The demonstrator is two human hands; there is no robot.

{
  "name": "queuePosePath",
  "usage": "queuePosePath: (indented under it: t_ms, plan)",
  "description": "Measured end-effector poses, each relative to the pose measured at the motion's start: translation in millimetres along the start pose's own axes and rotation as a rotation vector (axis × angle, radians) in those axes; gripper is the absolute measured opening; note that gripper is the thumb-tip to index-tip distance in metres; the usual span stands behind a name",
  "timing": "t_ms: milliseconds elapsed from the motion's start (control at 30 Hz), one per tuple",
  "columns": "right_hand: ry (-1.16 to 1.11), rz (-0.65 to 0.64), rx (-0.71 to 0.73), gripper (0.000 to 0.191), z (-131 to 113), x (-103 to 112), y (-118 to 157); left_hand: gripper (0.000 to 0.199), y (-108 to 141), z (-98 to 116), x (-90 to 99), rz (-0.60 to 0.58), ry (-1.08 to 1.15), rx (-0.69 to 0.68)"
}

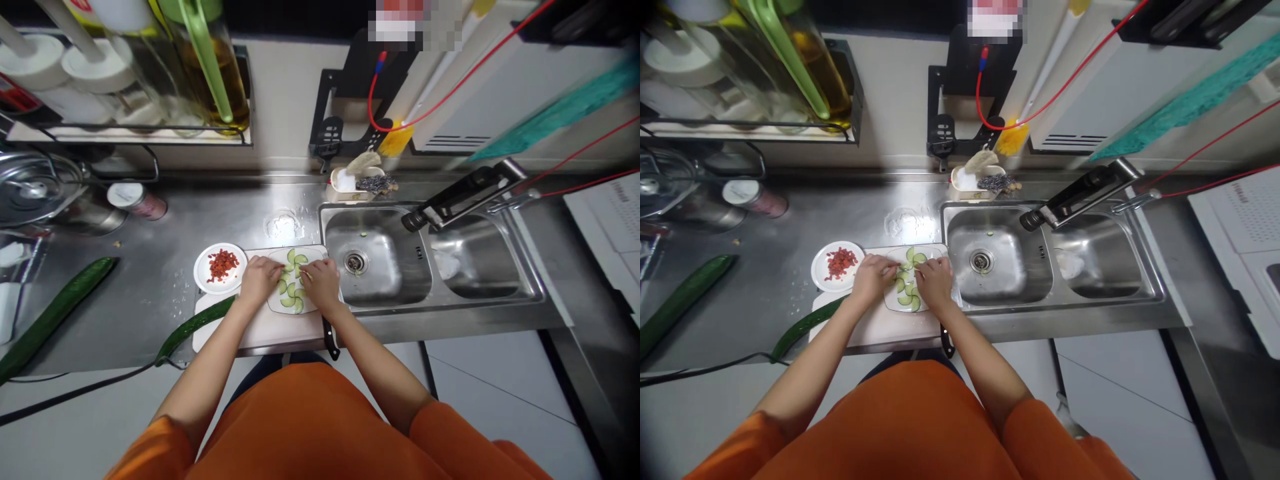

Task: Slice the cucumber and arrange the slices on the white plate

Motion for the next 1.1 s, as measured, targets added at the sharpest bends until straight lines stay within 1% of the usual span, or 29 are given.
queuePosePath:
  t_ms: [100,200,467,667,867,967,1100]
  plan:
    - [0.038,-0.058,-0.018,0.019,2,-1,-18,0.018,-20,12,-10.7,-0.086,-0.042,-0.077]
    - [0.050,-0.092,-0.010,0.019,5,-5,-30,0.015,-32,15,-18.9,-0.122,-0.086,-0.133]
    - [0.073,-0.126,0.003,0.019,11,-18,-36,0.013,-43,9,-35.0,-0.154,-0.160,-0.122]
    - [0.097,-0.140,0.002,0.020,12,-20,-40,0.015,-44,11,-37.7,-0.175,-0.189,-0.094]
    - [0.112,-0.207,-0.021,0.022,10,-21,-43,0.017,-44,12,-39.0,-0.197,-0.199,-0.083]
    - [0.118,-0.238,-0.023,0.024,10,-22,-43,0.019,-44,12,-38.6,-0.226,-0.207,-0.071]
    - [0.105,-0.243,-0.033,0.025,10,-22,-42,0.020,-43,12,-36.0,-0.238,-0.194,-0.064]
Point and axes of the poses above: each hand's wrist, its own y-axis away from the middle knuckle, its own x-axis out of the back of the hand, z = x × y, the point moved 5 cm from there along -y, towards the middle knuckle, and after that the axes turned 10 degrees about -z, right-handed, at the moved point
